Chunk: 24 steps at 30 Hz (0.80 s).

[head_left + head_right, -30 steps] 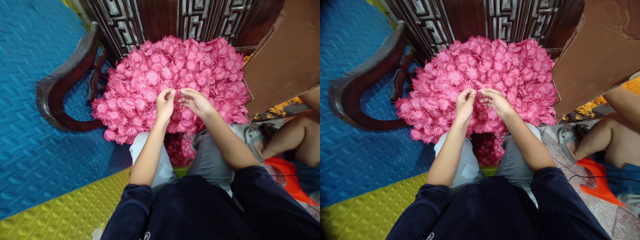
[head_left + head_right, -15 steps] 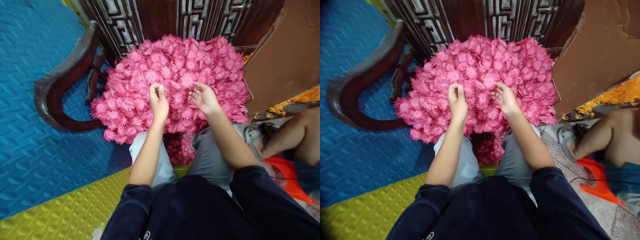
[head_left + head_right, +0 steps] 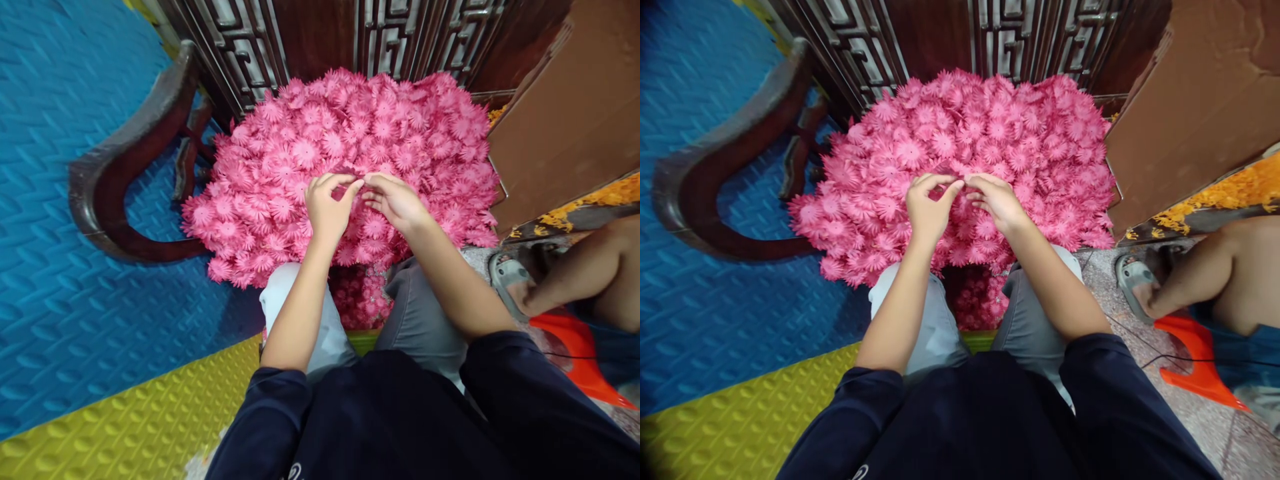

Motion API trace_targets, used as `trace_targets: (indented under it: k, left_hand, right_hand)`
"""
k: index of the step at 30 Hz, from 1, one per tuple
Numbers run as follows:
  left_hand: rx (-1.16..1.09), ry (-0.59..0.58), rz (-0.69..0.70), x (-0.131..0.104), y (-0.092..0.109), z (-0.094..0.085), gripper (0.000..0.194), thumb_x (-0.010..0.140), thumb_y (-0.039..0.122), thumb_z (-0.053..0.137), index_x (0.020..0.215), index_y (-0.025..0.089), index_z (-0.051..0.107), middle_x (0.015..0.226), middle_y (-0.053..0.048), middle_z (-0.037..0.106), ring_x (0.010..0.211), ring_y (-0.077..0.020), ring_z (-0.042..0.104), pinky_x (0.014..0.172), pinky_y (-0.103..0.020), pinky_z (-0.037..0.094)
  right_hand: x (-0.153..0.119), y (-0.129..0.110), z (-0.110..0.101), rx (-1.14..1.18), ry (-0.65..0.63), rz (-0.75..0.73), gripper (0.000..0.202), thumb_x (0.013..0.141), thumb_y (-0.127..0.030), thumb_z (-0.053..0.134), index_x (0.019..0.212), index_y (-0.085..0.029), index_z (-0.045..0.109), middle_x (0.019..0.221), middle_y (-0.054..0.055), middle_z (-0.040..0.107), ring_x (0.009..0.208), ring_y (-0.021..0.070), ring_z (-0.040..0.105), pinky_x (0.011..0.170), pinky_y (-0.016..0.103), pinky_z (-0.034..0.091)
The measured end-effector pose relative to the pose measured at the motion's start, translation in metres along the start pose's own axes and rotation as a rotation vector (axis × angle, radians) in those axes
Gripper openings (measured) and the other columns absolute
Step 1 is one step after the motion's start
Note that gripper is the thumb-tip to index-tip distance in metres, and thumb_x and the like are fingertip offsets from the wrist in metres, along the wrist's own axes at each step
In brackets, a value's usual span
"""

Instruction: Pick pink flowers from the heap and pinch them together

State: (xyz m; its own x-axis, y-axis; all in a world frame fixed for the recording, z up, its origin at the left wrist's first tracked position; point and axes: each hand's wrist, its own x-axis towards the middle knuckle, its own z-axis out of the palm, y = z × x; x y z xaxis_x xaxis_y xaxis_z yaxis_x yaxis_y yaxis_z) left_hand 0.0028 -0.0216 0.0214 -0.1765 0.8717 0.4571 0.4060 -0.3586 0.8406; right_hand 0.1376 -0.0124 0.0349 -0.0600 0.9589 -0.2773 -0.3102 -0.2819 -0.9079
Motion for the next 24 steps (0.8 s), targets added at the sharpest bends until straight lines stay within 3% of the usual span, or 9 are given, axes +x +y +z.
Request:
trace_targets:
  k: [9,20,24]
  left_hand:
    - [-0.124,-0.024,-0.069,0.0018,-0.0055,0.0023,0.013,0.076,0.013,0.069,0.066,0.019,0.065,0.070,0.002,0.066,0.069,-0.0130,0.058,0.068,-0.025,0.044]
    - [-0.207,-0.078,-0.061,0.0015,-0.0050,0.0021,0.015,0.077,0.015,0.064,0.065,0.021,0.057,0.068,0.001,0.061,0.066,-0.0130,0.055,0.068,-0.026,0.045]
    - [-0.275,-0.093,-0.095,0.0028,-0.0055,0.0015,0.013,0.075,0.017,0.064,0.067,0.021,0.056,0.069,0.001,0.061,0.068,-0.0135,0.055,0.069,-0.026,0.046]
  right_hand:
    - [-0.0008,-0.0003,-0.0015,-0.023,-0.077,0.013,0.008,0.071,-0.023,0.073,0.077,-0.020,0.069,0.074,-0.004,0.070,0.062,0.0053,0.061,0.060,0.018,0.047]
    - [0.0000,0.0030,-0.0006,-0.003,-0.069,-0.032,0.011,0.068,-0.024,0.075,0.074,-0.021,0.068,0.069,-0.006,0.066,0.062,0.0064,0.059,0.063,0.021,0.046]
    - [-0.0011,0.0022,0.0021,0.065,-0.076,0.024,0.007,0.074,-0.024,0.070,0.076,-0.021,0.064,0.076,-0.005,0.067,0.064,0.0076,0.059,0.068,0.023,0.049]
